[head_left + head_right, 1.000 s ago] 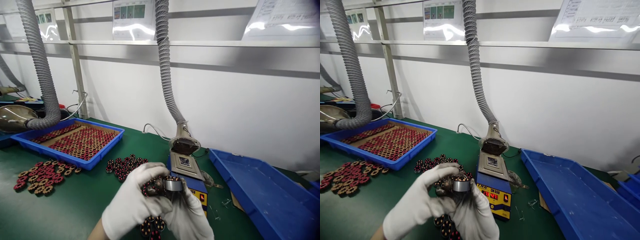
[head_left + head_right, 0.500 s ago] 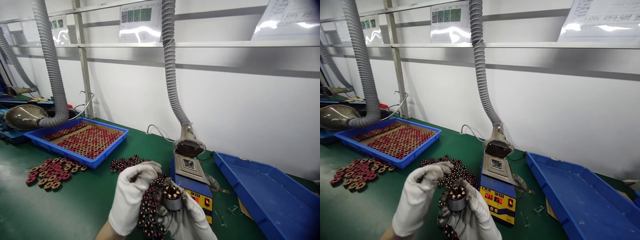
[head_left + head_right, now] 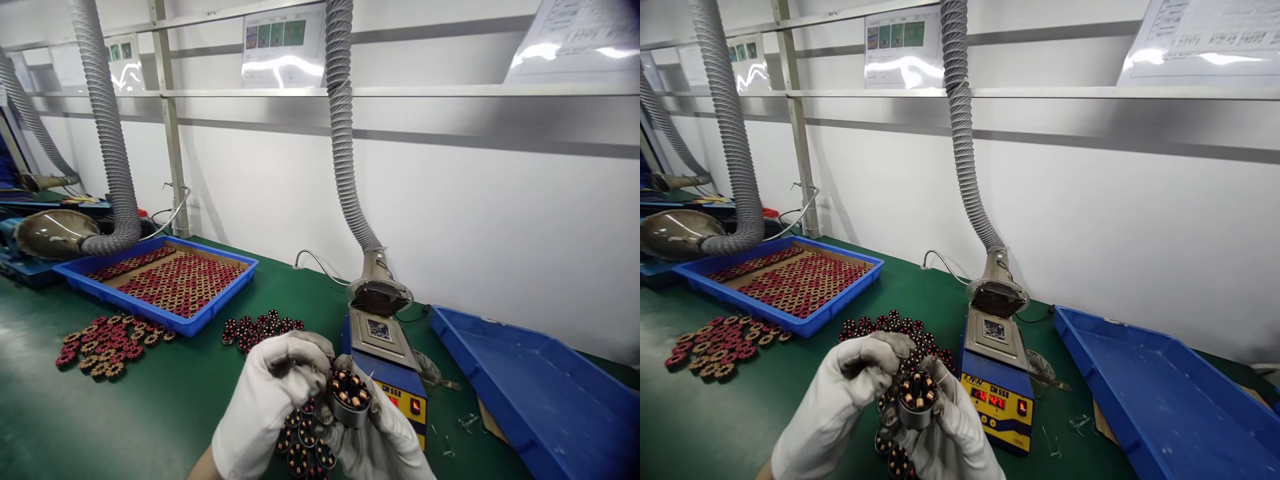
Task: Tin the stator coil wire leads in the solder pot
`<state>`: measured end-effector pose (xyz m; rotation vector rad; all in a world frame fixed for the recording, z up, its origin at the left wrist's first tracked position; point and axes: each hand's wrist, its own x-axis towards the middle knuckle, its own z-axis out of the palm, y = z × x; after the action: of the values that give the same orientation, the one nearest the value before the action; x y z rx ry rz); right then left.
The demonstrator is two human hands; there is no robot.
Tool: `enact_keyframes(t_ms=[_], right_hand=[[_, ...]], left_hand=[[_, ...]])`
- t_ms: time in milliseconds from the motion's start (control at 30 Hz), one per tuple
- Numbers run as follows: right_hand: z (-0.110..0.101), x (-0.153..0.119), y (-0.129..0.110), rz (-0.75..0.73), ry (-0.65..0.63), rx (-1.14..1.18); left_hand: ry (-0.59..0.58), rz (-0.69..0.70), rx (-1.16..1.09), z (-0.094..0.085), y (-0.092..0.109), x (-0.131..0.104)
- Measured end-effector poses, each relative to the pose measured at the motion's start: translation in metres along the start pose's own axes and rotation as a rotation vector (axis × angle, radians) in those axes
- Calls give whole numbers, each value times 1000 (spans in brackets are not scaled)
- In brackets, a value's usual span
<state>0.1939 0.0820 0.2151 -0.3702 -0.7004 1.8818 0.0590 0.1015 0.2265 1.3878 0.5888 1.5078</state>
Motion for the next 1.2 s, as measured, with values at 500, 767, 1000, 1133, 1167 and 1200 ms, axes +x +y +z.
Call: enact_keyframes(t_ms=[500, 767, 1000, 1133, 1167, 1200], right_hand=[[-9, -5, -9, -26, 38, -19], [-20, 6, -1, -335, 199, -292], [-5, 5, 3, -494, 290, -336], [-4, 4, 1, -560, 382, -343], [-3, 4, 2, -603, 389, -358], [-2, 4, 6, -666, 390, -390]], left_hand=[[11, -161, -22, -2, 5, 0], [-8, 179, 307, 6, 3, -6], [109, 270, 64, 7, -3, -14], [310, 305, -248, 3, 4, -14], [307, 261, -233, 2, 6, -13], [262, 177, -201, 2, 8, -11]])
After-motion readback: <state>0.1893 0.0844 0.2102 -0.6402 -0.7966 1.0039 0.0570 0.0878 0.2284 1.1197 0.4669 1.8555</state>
